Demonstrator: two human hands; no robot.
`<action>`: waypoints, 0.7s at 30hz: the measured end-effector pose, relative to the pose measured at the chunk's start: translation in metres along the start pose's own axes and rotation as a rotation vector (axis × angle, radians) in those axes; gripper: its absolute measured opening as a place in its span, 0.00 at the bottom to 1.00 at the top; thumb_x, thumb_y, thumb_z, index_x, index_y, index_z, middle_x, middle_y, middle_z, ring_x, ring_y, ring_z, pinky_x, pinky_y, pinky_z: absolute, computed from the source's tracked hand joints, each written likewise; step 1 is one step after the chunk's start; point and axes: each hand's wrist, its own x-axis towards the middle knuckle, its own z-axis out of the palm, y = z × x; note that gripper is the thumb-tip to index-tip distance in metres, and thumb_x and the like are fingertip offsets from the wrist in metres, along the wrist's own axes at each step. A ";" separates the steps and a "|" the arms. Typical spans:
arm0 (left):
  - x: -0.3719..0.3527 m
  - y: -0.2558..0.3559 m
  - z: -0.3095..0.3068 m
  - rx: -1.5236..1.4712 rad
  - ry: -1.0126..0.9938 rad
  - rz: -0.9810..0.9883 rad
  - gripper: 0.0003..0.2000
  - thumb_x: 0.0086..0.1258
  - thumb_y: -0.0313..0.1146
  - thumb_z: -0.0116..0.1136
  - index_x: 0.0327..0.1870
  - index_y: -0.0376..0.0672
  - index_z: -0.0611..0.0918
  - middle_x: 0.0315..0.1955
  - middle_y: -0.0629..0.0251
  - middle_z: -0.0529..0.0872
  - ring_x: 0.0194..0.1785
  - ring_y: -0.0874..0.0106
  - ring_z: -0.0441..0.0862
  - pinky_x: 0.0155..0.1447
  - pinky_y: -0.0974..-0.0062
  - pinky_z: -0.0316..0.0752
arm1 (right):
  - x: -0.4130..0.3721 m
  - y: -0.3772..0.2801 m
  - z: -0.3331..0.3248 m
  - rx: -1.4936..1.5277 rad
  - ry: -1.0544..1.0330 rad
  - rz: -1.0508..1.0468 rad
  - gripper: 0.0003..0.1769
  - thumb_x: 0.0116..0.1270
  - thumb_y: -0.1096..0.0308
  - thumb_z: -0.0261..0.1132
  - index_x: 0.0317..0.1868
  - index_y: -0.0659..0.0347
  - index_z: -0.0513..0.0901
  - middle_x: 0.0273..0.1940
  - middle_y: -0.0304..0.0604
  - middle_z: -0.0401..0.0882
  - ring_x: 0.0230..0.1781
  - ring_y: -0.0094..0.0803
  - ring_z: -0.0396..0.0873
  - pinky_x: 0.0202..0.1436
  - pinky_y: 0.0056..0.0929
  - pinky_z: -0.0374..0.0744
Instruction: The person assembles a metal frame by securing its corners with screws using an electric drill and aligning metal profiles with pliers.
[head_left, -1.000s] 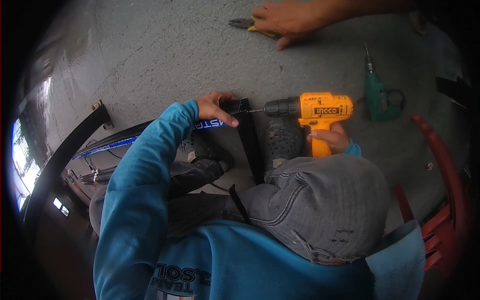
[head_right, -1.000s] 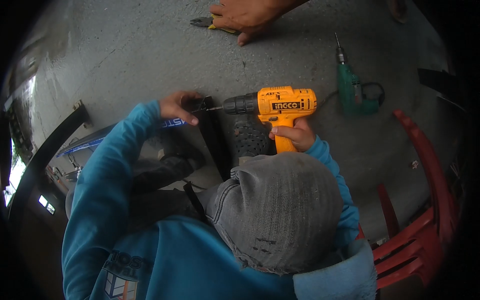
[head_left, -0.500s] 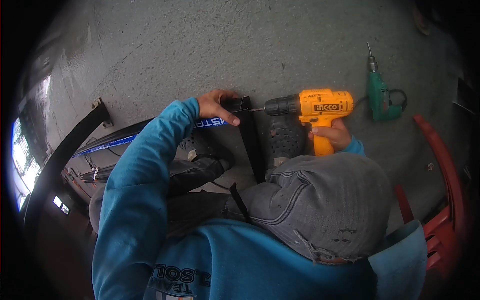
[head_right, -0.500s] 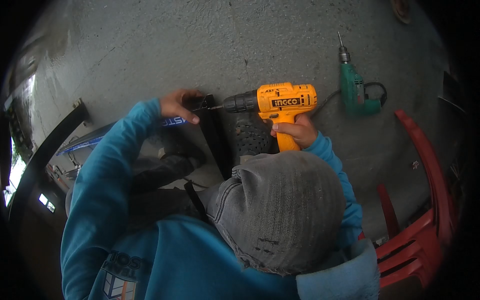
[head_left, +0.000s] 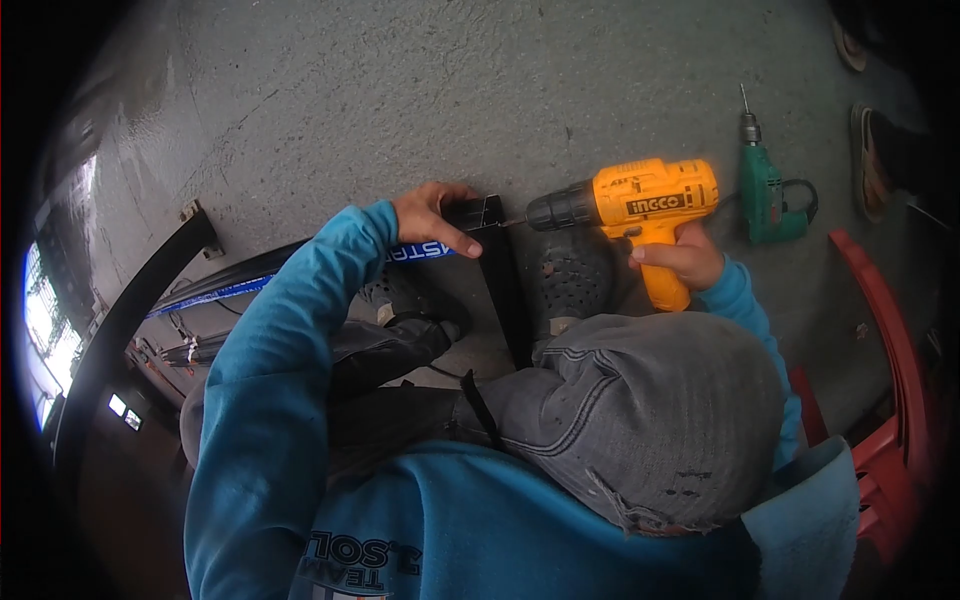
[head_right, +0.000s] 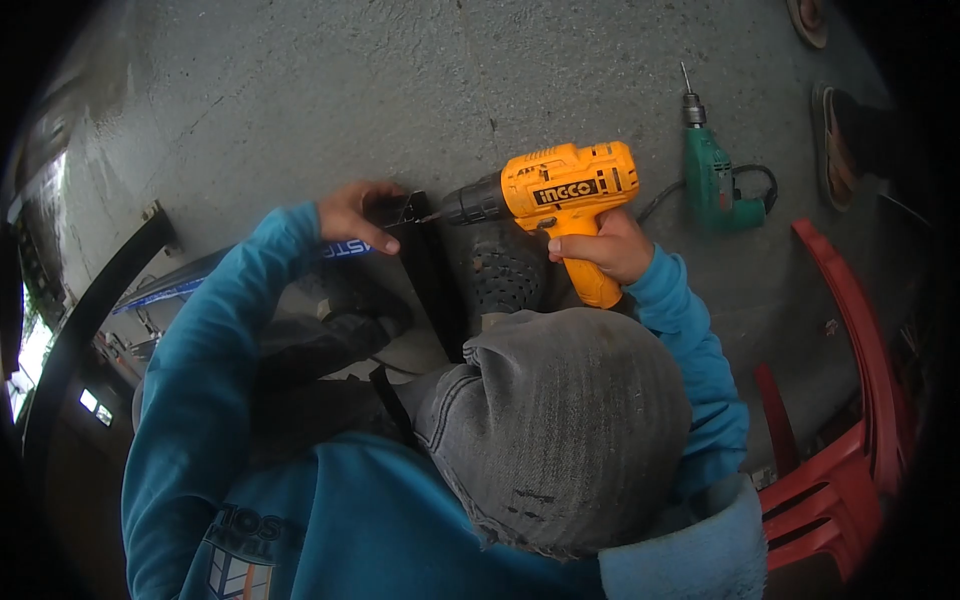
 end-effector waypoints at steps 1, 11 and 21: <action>0.001 -0.002 0.002 0.003 0.030 0.035 0.41 0.43 0.43 0.78 0.62 0.35 0.75 0.49 0.54 0.84 0.55 0.60 0.80 0.64 0.66 0.71 | 0.001 -0.006 0.000 -0.056 -0.018 -0.012 0.27 0.58 0.71 0.70 0.58 0.64 0.75 0.48 0.44 0.80 0.45 0.32 0.80 0.52 0.32 0.80; -0.003 0.003 0.000 0.038 0.068 0.070 0.42 0.40 0.48 0.79 0.59 0.35 0.78 0.46 0.51 0.86 0.51 0.59 0.83 0.60 0.68 0.74 | 0.001 -0.057 0.011 -0.573 -0.095 -0.197 0.26 0.58 0.71 0.71 0.58 0.63 0.77 0.54 0.46 0.81 0.54 0.37 0.80 0.59 0.34 0.77; 0.002 -0.004 -0.002 0.005 0.016 0.083 0.41 0.39 0.49 0.79 0.56 0.34 0.79 0.44 0.50 0.87 0.50 0.58 0.84 0.59 0.68 0.75 | 0.017 -0.091 0.022 -0.942 -0.203 -0.458 0.25 0.56 0.76 0.69 0.57 0.63 0.78 0.54 0.47 0.80 0.49 0.40 0.82 0.54 0.36 0.79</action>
